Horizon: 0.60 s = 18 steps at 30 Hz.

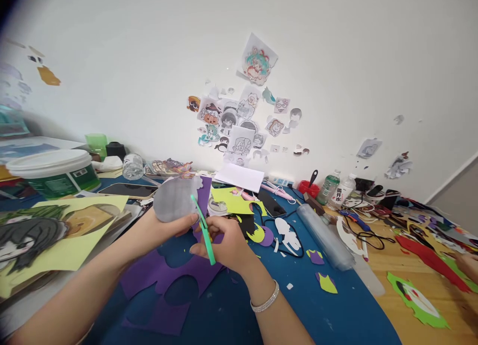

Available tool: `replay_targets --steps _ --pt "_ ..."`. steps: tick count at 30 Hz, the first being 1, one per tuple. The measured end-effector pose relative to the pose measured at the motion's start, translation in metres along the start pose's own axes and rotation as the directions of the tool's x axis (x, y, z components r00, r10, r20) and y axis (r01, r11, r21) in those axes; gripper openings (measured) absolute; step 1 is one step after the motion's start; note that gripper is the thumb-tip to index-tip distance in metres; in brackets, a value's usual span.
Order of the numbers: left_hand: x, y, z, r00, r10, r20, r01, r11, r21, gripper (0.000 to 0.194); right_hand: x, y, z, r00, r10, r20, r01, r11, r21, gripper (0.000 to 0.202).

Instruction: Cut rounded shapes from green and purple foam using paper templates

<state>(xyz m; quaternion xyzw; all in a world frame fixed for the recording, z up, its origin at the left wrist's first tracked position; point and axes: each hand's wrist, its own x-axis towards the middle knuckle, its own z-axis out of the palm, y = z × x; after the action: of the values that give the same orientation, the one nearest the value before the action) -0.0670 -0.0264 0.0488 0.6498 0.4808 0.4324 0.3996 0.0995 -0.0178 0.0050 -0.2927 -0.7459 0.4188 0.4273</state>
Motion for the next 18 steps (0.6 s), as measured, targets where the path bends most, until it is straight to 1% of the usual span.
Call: replay_targets --steps 5,8,10,12,15,18 --pt "-0.001 0.003 0.001 0.998 -0.063 0.021 0.064 0.997 -0.042 0.023 -0.001 0.0 -0.005 0.998 0.05 0.026 -0.048 0.997 -0.059 0.031" --pt "-0.002 0.004 0.001 0.997 -0.062 0.036 0.065 0.994 -0.086 0.022 -0.002 -0.001 -0.006 0.998 0.067 0.011 -0.065 0.994 -0.09 0.03" --pt "-0.001 0.002 0.001 0.998 -0.062 0.027 0.064 0.995 -0.08 0.022 -0.002 -0.001 -0.005 0.997 0.078 0.005 -0.077 0.993 -0.094 0.031" --pt "0.001 0.001 0.002 0.999 -0.042 -0.001 0.042 0.998 -0.048 0.02 -0.002 -0.001 -0.005 0.997 0.077 -0.001 -0.076 0.993 -0.093 0.032" --pt "0.003 -0.002 0.006 0.996 0.05 -0.069 -0.051 0.999 -0.018 0.018 -0.001 0.001 -0.005 0.998 0.063 -0.017 -0.064 0.994 -0.093 0.035" --pt "0.004 -0.004 0.013 0.981 0.121 -0.15 -0.124 0.992 -0.008 0.019 0.0 0.003 -0.004 0.997 0.059 -0.044 -0.061 0.997 -0.051 0.038"
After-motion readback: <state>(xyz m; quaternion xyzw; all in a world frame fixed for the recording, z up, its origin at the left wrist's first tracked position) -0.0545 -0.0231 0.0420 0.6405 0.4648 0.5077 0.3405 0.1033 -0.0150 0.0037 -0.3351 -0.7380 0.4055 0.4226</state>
